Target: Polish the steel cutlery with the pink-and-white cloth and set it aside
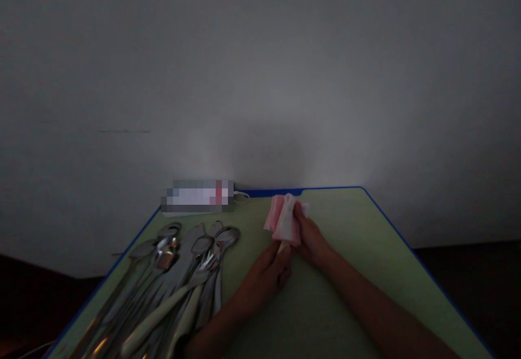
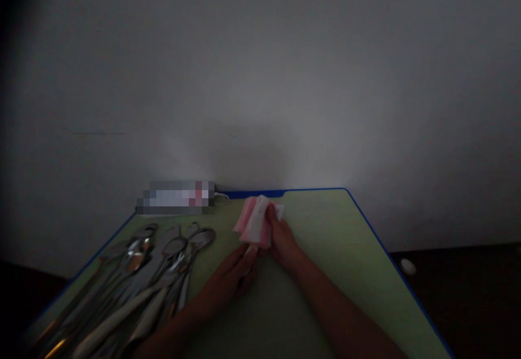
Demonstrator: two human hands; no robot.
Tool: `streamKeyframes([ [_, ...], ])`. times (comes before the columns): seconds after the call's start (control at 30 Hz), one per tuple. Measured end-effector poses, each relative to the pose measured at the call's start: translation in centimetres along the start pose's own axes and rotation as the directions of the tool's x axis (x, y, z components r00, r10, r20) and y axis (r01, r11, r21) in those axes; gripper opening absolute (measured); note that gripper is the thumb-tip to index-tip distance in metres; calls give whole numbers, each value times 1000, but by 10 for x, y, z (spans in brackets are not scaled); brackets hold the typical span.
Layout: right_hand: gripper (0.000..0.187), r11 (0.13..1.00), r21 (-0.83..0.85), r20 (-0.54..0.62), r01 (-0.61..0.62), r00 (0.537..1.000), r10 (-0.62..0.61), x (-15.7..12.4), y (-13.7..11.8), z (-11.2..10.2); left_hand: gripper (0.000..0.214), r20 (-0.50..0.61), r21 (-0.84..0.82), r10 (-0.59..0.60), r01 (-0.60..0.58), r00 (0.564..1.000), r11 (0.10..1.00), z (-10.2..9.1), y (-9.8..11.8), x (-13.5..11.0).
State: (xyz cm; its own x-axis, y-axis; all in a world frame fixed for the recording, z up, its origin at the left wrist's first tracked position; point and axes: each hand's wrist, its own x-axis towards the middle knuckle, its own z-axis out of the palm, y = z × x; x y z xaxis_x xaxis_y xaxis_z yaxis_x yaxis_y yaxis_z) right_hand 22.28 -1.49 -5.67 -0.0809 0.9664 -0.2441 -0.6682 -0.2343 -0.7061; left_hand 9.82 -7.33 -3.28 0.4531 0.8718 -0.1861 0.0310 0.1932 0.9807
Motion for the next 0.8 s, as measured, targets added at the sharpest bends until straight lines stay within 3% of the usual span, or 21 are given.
streamKeyframes([
  [0.2, 49, 983, 150, 221, -110, 972, 75, -6, -12, 4, 30, -12, -185, -21, 18, 1000, 983, -2, -6, 6],
  [0.33, 35, 989, 146, 106, -25, 994, 10, -8, -12, 5, 28, 0, -190, -2, 2, 1000, 982, -3, -11, 8],
  [0.43, 31, 992, -90, 95, 92, 992, -83, -6, -3, 2, 26, -2, -172, 11, -11, 1000, 985, -4, -15, 7],
  [0.53, 31, 952, -278, 129, 131, 987, -98, -4, 3, -3, 26, -32, -6, 34, -34, 999, 999, -3, -13, 3],
  [0.67, 36, 960, -256, 60, 117, 993, -105, -4, 4, -4, 28, -24, 204, 50, -44, 998, 978, -1, -6, -4],
  [0.8, 44, 949, -274, -26, 154, 986, -168, -2, 6, -3, 29, 22, 179, 68, -71, 997, 981, 1, -3, -6],
])
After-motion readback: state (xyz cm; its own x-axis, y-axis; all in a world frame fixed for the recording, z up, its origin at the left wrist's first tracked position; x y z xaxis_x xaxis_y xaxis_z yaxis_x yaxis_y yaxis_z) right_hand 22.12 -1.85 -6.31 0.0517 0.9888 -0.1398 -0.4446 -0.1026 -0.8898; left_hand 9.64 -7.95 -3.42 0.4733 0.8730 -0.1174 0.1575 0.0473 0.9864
